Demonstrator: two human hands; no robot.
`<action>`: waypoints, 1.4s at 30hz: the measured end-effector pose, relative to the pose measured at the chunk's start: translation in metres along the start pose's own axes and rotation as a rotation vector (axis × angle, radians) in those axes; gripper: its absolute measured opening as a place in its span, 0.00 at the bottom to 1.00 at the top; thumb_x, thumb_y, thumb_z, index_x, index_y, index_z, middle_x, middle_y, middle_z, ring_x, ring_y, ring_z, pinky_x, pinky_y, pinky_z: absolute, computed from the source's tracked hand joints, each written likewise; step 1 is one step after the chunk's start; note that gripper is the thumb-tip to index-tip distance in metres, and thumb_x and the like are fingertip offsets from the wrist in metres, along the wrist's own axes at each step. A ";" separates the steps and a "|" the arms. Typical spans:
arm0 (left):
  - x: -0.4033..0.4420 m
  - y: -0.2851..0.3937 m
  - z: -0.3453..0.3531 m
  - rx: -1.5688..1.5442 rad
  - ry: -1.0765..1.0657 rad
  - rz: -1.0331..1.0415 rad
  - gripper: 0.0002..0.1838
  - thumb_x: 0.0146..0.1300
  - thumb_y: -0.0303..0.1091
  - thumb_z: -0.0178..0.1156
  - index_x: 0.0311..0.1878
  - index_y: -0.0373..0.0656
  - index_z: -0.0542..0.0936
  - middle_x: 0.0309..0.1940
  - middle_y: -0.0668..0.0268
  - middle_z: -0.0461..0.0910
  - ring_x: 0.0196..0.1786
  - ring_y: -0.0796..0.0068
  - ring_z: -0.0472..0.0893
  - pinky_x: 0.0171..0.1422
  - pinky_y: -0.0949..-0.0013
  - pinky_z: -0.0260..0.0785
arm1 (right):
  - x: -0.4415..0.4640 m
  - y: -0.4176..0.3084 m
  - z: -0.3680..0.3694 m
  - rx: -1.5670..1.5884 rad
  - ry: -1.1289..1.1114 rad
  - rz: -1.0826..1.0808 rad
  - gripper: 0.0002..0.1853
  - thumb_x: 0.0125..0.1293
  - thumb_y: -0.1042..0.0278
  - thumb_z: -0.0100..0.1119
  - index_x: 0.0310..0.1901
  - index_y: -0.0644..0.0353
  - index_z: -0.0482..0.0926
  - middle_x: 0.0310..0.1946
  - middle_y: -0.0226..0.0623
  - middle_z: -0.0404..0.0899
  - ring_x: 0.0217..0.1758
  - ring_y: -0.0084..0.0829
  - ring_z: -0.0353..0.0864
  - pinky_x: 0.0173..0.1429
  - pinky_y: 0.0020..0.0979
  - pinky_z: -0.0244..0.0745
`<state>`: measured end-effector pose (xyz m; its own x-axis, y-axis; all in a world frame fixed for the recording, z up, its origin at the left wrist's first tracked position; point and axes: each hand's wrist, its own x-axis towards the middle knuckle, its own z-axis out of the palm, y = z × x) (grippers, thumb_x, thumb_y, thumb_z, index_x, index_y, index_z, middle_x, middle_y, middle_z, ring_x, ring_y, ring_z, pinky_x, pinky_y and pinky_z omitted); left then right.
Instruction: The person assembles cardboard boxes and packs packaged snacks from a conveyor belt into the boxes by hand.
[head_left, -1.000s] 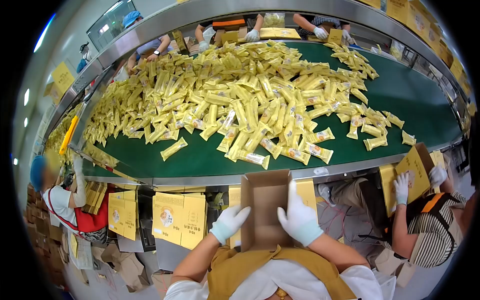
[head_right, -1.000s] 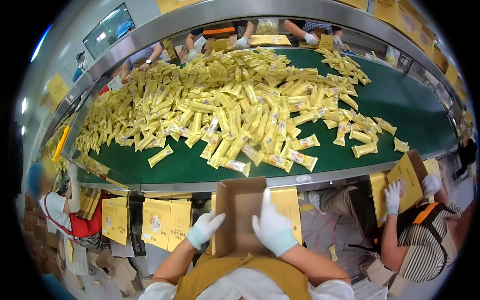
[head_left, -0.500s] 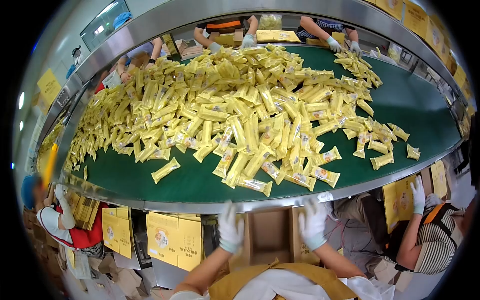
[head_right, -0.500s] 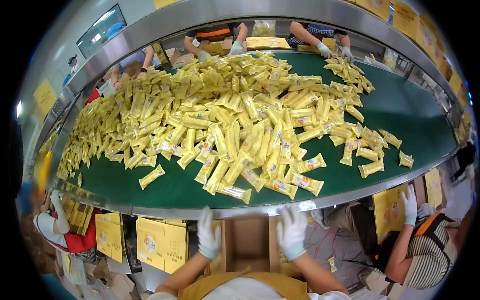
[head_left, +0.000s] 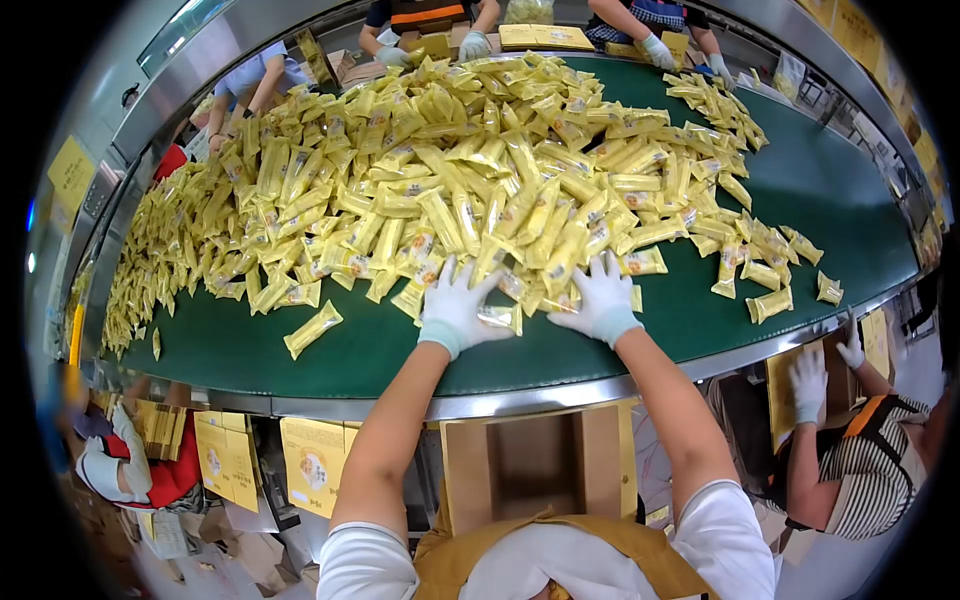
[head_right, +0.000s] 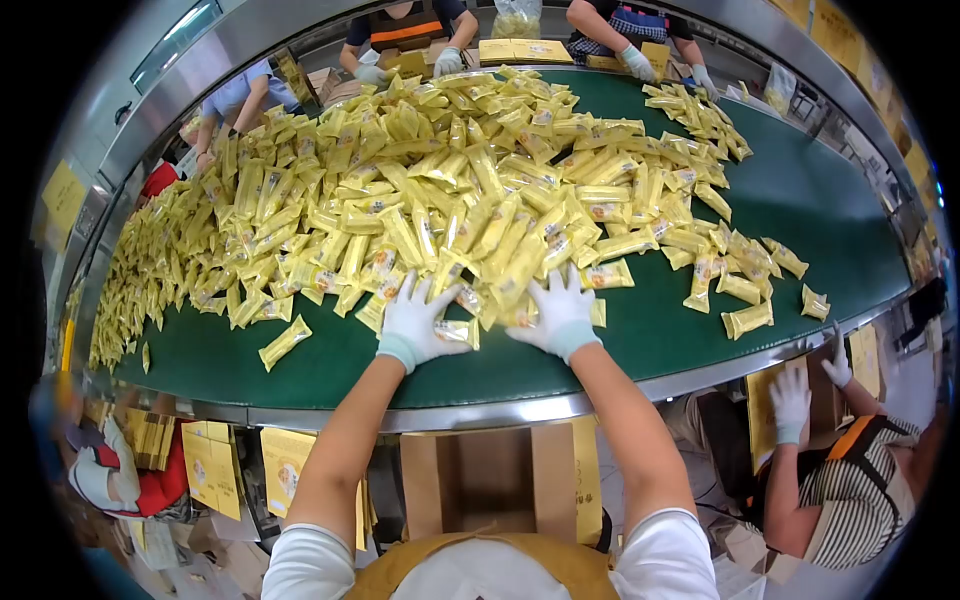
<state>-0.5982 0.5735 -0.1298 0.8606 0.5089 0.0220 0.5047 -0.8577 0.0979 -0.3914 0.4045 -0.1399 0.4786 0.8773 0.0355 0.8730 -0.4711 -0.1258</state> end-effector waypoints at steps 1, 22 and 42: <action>0.003 -0.006 0.001 0.011 -0.002 -0.010 0.54 0.41 0.76 0.70 0.75 0.72 0.68 0.73 0.50 0.67 0.80 0.42 0.56 0.75 0.44 0.59 | 0.009 -0.007 -0.002 0.004 0.022 0.015 0.50 0.45 0.27 0.71 0.69 0.43 0.73 0.72 0.53 0.62 0.79 0.65 0.51 0.68 0.67 0.59; -0.118 -0.039 -0.005 -0.501 0.080 0.177 0.31 0.56 0.55 0.72 0.60 0.49 0.82 0.59 0.54 0.80 0.64 0.56 0.78 0.72 0.48 0.62 | -0.125 0.065 0.005 0.305 0.071 -0.026 0.34 0.56 0.65 0.70 0.66 0.59 0.72 0.60 0.46 0.74 0.65 0.51 0.71 0.69 0.43 0.67; -0.085 -0.031 -0.066 -0.201 -0.070 -0.275 0.26 0.57 0.48 0.72 0.54 0.45 0.78 0.52 0.55 0.80 0.55 0.50 0.81 0.60 0.54 0.75 | -0.065 -0.021 -0.038 0.284 -0.250 0.090 0.29 0.52 0.43 0.72 0.44 0.63 0.81 0.44 0.54 0.84 0.51 0.53 0.84 0.58 0.43 0.79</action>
<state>-0.6912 0.5619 -0.0686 0.7002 0.7068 -0.1004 0.7008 -0.6538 0.2852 -0.4373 0.3540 -0.1023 0.4837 0.8454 -0.2267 0.7514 -0.5339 -0.3877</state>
